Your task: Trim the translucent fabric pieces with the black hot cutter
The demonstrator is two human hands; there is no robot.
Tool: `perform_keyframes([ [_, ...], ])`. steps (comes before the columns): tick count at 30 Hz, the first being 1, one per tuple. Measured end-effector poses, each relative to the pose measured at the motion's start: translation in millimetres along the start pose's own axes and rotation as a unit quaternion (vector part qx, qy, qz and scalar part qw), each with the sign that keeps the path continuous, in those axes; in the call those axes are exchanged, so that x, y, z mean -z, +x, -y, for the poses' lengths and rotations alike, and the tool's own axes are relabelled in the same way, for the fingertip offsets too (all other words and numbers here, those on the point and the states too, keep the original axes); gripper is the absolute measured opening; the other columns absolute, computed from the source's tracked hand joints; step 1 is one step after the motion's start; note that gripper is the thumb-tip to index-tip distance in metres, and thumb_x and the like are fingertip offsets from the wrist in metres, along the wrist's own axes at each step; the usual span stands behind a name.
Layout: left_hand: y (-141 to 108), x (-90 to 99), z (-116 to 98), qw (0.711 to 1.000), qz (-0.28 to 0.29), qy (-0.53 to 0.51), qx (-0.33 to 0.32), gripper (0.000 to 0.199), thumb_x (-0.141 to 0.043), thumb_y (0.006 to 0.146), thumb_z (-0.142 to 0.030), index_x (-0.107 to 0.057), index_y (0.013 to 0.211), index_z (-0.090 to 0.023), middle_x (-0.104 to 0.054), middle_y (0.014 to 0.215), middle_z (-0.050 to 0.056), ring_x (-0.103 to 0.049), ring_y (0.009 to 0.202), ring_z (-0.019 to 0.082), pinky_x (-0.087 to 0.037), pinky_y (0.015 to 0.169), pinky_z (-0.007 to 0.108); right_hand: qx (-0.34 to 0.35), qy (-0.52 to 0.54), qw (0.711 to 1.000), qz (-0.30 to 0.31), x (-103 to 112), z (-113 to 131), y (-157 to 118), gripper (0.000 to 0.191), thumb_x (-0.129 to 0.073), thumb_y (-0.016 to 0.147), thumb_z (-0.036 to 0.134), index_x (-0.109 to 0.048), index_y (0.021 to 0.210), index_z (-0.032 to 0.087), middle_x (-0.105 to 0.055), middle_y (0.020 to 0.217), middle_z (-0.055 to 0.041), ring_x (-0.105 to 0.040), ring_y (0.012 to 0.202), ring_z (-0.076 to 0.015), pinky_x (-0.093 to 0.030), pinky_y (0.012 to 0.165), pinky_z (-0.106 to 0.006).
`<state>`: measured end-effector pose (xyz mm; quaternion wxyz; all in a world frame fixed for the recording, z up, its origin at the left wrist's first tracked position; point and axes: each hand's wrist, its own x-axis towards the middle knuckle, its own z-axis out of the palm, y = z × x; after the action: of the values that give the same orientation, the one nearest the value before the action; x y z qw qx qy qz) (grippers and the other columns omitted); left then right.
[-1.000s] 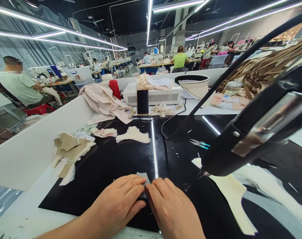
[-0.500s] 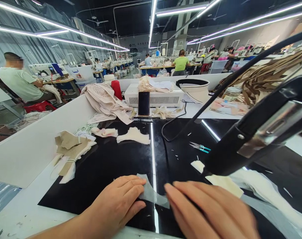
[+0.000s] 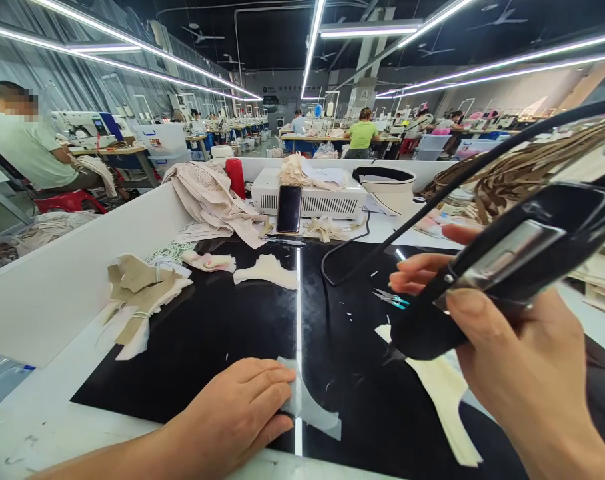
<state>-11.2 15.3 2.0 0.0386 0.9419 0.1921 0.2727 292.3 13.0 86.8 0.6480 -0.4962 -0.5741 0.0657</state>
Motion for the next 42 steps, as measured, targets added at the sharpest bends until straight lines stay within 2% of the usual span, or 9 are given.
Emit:
perform_keyframes([
  [3, 1, -0.8, -1, 1.0, -0.003, 0.009, -0.004, 0.025, -0.05, 0.112, -0.033, -0.064, 0.118, -0.013, -0.077, 0.12, 0.007, -0.072, 0.114, 0.018, -0.059, 0.105, 0.031, -0.057, 0.145, 0.988, -0.018, -23, 14, -4, 0.046, -0.082, 0.087, 0.033, -0.072, 0.132, 0.034, -0.071, 0.091, -0.0058, -0.071, 0.073, -0.0237, -0.062, 0.066, -0.042],
  [6, 1, -1.0, -1, 1.0, -0.012, 0.011, -0.006, 0.026, -0.049, 0.113, -0.033, -0.064, 0.117, -0.013, -0.077, 0.119, 0.007, -0.073, 0.112, 0.018, -0.059, 0.103, 0.03, -0.05, 0.163, 0.985, -0.042, -50, 30, -16, 0.054, -0.094, 0.075, 0.035, -0.073, 0.125, 0.032, -0.067, 0.085, -0.0022, -0.066, 0.068, -0.0224, -0.059, 0.061, -0.041],
  [8, 2, -1.2, -1, 1.0, -0.012, 0.007, -0.008, 0.025, -0.048, 0.113, -0.032, -0.064, 0.116, -0.013, -0.077, 0.119, 0.006, -0.073, 0.111, 0.019, -0.06, 0.101, 0.031, -0.046, 0.183, 0.98, -0.056, -66, 38, -25, 0.051, -0.092, 0.079, 0.041, -0.07, 0.124, 0.033, -0.066, 0.086, -0.0007, -0.064, 0.066, -0.0203, -0.058, 0.06, -0.039],
  [11, 1, -1.6, -1, 1.0, -0.012, 0.002, -0.01, 0.024, -0.049, 0.112, -0.032, -0.064, 0.114, -0.014, -0.077, 0.12, 0.007, -0.073, 0.112, 0.02, -0.061, 0.099, 0.034, -0.048, 0.218, 0.974, -0.039, -86, 42, -37, 0.05, -0.088, 0.084, 0.043, -0.065, 0.128, 0.034, -0.064, 0.088, 0.0013, -0.065, 0.066, -0.0179, -0.059, 0.06, -0.037],
  [15, 1, -2.2, 0, 1.0, -0.001, -0.005, -0.008, 0.023, -0.051, 0.111, -0.032, -0.065, 0.109, -0.013, -0.077, 0.122, 0.007, -0.072, 0.114, 0.022, -0.061, 0.098, 0.035, -0.055, 0.251, 0.966, -0.021, -103, 42, -46, 0.051, -0.086, 0.087, 0.041, -0.059, 0.129, 0.032, -0.064, 0.088, 0.0021, -0.065, 0.063, -0.0162, -0.059, 0.055, -0.033],
  [25, 2, -5.3, 1, 0.999, -0.033, 0.007, -0.02, 0.026, -0.052, 0.112, -0.031, -0.066, 0.106, -0.01, -0.078, 0.117, 0.007, -0.074, 0.11, 0.021, -0.061, 0.096, 0.032, -0.063, 0.269, 0.961, -0.028, -109, 41, -45, 0.043, -0.085, 0.087, 0.03, -0.062, 0.123, 0.029, -0.07, 0.085, 0.0028, -0.065, 0.06, -0.0155, -0.057, 0.051, -0.031],
  [31, 0, -4.9, 1, 0.999, -0.025, 0.012, -0.02, 0.025, -0.052, 0.112, -0.032, -0.066, 0.111, -0.01, -0.078, 0.12, 0.007, -0.074, 0.112, 0.02, -0.06, 0.098, 0.033, -0.073, 0.275, 0.959, -0.023, -110, 42, -46, 0.038, -0.08, 0.09, 0.021, -0.061, 0.123, 0.03, -0.07, 0.085, 0.0044, -0.065, 0.061, -0.0144, -0.058, 0.055, -0.03],
  [37, 1, -1.9, 1, 1.0, -0.017, 0.012, -0.012, 0.025, -0.052, 0.112, -0.031, -0.066, 0.107, -0.012, -0.078, 0.12, 0.007, -0.074, 0.113, 0.02, -0.06, 0.098, 0.032, -0.065, 0.307, 0.949, -0.023, -114, 41, -44, 0.039, -0.083, 0.091, 0.03, -0.061, 0.123, 0.029, -0.069, 0.082, 0.005, -0.063, 0.059, -0.0131, -0.056, 0.054, -0.029],
  [42, -1, -5.6, 3, 0.999, -0.025, 0.018, -0.021, 0.027, -0.053, 0.111, -0.033, -0.067, 0.115, -0.009, -0.078, 0.12, 0.007, -0.073, 0.113, 0.02, -0.06, 0.098, 0.032, -0.074, 0.322, 0.944, -0.008, -118, 40, -45, 0.042, -0.085, 0.089, 0.034, -0.06, 0.122, 0.029, -0.069, 0.082, 0.0049, -0.063, 0.061, -0.0133, -0.056, 0.055, -0.029],
])
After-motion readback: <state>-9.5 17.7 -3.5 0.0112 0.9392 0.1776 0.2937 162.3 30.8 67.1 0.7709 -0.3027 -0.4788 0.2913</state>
